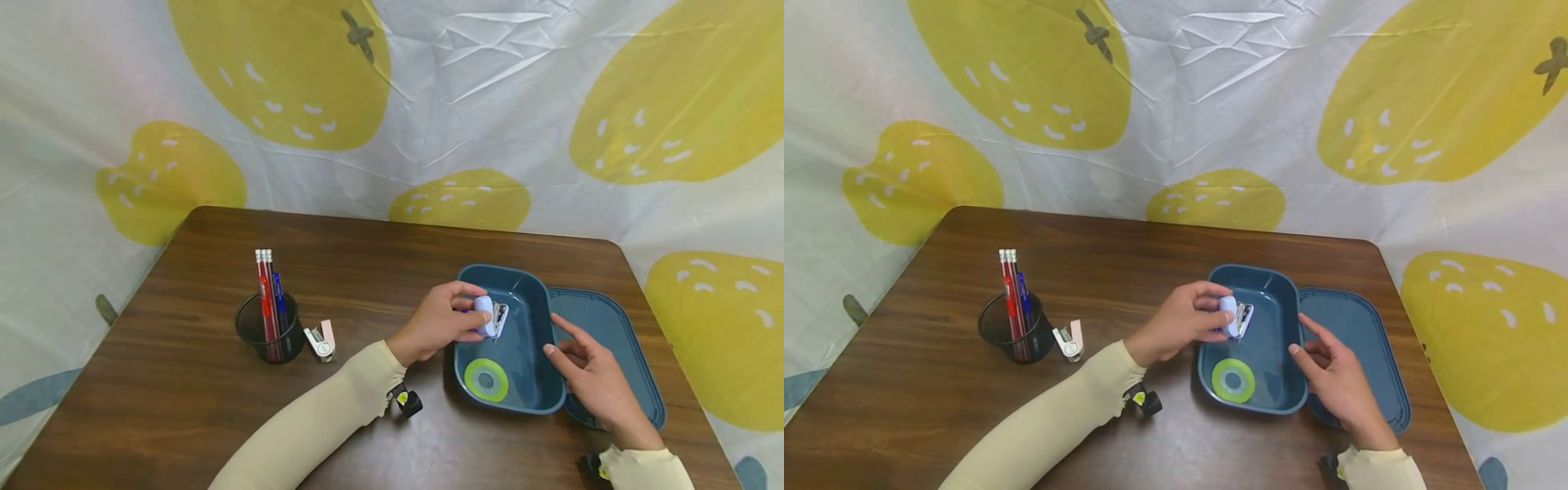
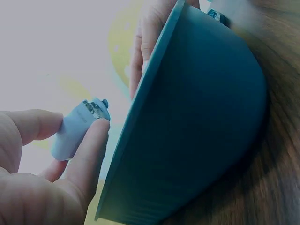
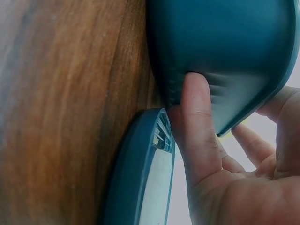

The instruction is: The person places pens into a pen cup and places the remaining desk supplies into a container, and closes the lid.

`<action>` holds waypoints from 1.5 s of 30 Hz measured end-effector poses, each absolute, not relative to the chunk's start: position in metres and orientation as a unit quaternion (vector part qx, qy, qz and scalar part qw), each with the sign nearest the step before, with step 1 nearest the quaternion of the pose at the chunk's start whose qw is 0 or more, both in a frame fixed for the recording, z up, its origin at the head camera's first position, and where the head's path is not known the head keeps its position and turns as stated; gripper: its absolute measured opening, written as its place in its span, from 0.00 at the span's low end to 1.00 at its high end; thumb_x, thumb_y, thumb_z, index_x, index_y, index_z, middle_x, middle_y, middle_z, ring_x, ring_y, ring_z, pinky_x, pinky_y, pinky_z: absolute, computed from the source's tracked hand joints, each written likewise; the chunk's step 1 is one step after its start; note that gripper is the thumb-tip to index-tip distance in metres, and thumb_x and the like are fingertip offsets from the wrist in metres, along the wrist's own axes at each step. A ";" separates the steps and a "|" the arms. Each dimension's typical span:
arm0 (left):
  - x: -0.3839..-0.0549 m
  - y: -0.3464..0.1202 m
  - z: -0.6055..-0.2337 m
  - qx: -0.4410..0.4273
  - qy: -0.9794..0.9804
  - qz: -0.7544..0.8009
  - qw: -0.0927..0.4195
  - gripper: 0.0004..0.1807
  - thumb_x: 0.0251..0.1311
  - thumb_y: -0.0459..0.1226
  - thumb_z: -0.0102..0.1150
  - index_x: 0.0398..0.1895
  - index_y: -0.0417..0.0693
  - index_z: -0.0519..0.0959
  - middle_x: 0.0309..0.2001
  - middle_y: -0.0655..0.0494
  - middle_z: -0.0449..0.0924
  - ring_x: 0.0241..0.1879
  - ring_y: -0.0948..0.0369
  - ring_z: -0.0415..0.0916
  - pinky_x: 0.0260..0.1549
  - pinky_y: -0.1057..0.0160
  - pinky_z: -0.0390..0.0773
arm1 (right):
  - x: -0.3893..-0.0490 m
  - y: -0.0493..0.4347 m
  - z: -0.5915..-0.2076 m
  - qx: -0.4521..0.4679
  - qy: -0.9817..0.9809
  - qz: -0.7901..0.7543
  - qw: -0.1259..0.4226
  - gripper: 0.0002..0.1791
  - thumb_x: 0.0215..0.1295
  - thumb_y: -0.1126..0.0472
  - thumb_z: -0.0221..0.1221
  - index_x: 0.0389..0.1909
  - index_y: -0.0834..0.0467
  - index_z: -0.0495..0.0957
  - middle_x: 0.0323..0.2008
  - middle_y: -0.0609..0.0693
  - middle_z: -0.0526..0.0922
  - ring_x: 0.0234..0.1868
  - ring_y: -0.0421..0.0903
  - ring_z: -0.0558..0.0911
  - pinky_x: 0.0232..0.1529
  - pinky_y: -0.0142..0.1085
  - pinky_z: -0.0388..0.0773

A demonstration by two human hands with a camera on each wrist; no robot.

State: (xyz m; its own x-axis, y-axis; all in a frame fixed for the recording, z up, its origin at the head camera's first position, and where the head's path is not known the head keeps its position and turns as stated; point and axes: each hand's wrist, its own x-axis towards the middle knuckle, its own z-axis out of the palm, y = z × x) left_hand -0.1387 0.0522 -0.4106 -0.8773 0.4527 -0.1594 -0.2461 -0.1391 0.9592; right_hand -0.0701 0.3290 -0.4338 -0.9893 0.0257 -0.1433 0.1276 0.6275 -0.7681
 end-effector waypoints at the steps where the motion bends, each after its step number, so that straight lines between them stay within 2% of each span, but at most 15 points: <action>1: -0.139 0.053 -0.410 0.084 0.619 0.744 0.237 0.22 0.64 0.27 0.70 0.61 0.40 0.80 0.45 0.47 0.83 0.36 0.58 0.86 0.43 0.48 0.89 | -0.070 0.329 -0.434 0.042 0.900 -0.429 0.058 0.37 0.80 0.45 0.58 0.84 0.43 0.57 0.59 0.67 0.82 0.36 0.42 0.83 0.27 0.38 0.83; 5: -0.138 0.056 -0.410 0.083 0.637 0.724 0.250 0.21 0.65 0.29 0.70 0.61 0.43 0.80 0.49 0.47 0.83 0.39 0.56 0.87 0.48 0.43 0.87 | -0.070 0.328 -0.435 0.041 0.901 -0.429 0.056 0.37 0.80 0.45 0.58 0.84 0.43 0.58 0.58 0.66 0.82 0.35 0.41 0.82 0.26 0.38 0.82; 12: -0.136 0.057 -0.410 0.074 0.638 0.723 0.255 0.21 0.65 0.29 0.71 0.60 0.44 0.81 0.50 0.47 0.84 0.40 0.55 0.87 0.49 0.42 0.86 | -0.069 0.328 -0.436 0.041 0.901 -0.428 0.052 0.37 0.80 0.45 0.58 0.84 0.44 0.58 0.57 0.66 0.82 0.33 0.42 0.82 0.26 0.38 0.82; 16: -0.135 0.057 -0.411 0.072 0.635 0.725 0.256 0.20 0.65 0.30 0.71 0.60 0.44 0.81 0.49 0.49 0.84 0.39 0.56 0.87 0.48 0.44 0.87 | -0.068 0.328 -0.436 0.040 0.900 -0.432 0.051 0.37 0.79 0.45 0.59 0.84 0.43 0.58 0.56 0.65 0.83 0.31 0.42 0.81 0.25 0.38 0.81; 22: -0.134 0.058 -0.415 0.074 0.611 0.746 0.253 0.19 0.66 0.27 0.68 0.59 0.39 0.80 0.47 0.48 0.86 0.47 0.47 0.89 0.45 0.50 0.89 | -0.068 0.327 -0.437 0.040 0.899 -0.433 0.050 0.37 0.80 0.46 0.59 0.84 0.44 0.58 0.56 0.66 0.83 0.32 0.42 0.82 0.25 0.38 0.82; 30: -0.133 0.054 -0.415 0.076 0.598 0.760 0.244 0.18 0.66 0.26 0.68 0.58 0.36 0.80 0.44 0.48 0.86 0.50 0.41 0.88 0.43 0.53 0.89 | -0.070 0.326 -0.436 0.048 0.905 -0.418 0.059 0.37 0.80 0.45 0.58 0.85 0.43 0.57 0.56 0.66 0.82 0.32 0.44 0.82 0.26 0.37 0.82; 33: -0.132 0.050 -0.413 0.078 0.598 0.762 0.236 0.17 0.66 0.27 0.68 0.57 0.34 0.81 0.45 0.45 0.85 0.45 0.46 0.89 0.42 0.55 0.90 | -0.069 0.325 -0.435 0.048 0.905 -0.418 0.060 0.38 0.80 0.46 0.58 0.85 0.44 0.57 0.57 0.66 0.82 0.33 0.44 0.81 0.26 0.37 0.82; 37: -0.132 0.041 -0.408 0.081 0.606 0.758 0.227 0.17 0.67 0.29 0.67 0.57 0.34 0.81 0.52 0.34 0.85 0.39 0.59 0.87 0.40 0.60 0.90 | -0.068 0.325 -0.435 0.048 0.903 -0.423 0.056 0.37 0.80 0.46 0.59 0.84 0.44 0.58 0.57 0.66 0.82 0.32 0.42 0.81 0.26 0.37 0.82; 39: -0.132 0.036 -0.406 0.083 0.609 0.757 0.221 0.17 0.67 0.29 0.67 0.57 0.34 0.81 0.53 0.32 0.84 0.39 0.60 0.87 0.41 0.61 0.90 | -0.068 0.325 -0.435 0.049 0.902 -0.426 0.053 0.37 0.80 0.46 0.59 0.84 0.43 0.58 0.56 0.65 0.83 0.31 0.42 0.81 0.26 0.37 0.82; 45: -0.131 0.022 -0.406 0.083 0.617 0.756 0.200 0.16 0.68 0.31 0.66 0.57 0.36 0.82 0.50 0.35 0.85 0.40 0.60 0.87 0.43 0.62 0.90 | -0.069 0.326 -0.434 0.051 0.901 -0.428 0.048 0.37 0.79 0.46 0.59 0.84 0.43 0.58 0.55 0.64 0.83 0.30 0.42 0.81 0.25 0.37 0.81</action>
State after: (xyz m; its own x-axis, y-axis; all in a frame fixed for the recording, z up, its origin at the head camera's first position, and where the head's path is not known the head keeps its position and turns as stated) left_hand -0.1305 0.0219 -0.4060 -0.9062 0.4051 -0.1209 -0.1998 -0.1584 0.9669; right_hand -0.0686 0.3259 -0.4338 -0.9903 0.0508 -0.1291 0.1321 0.6286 -0.7664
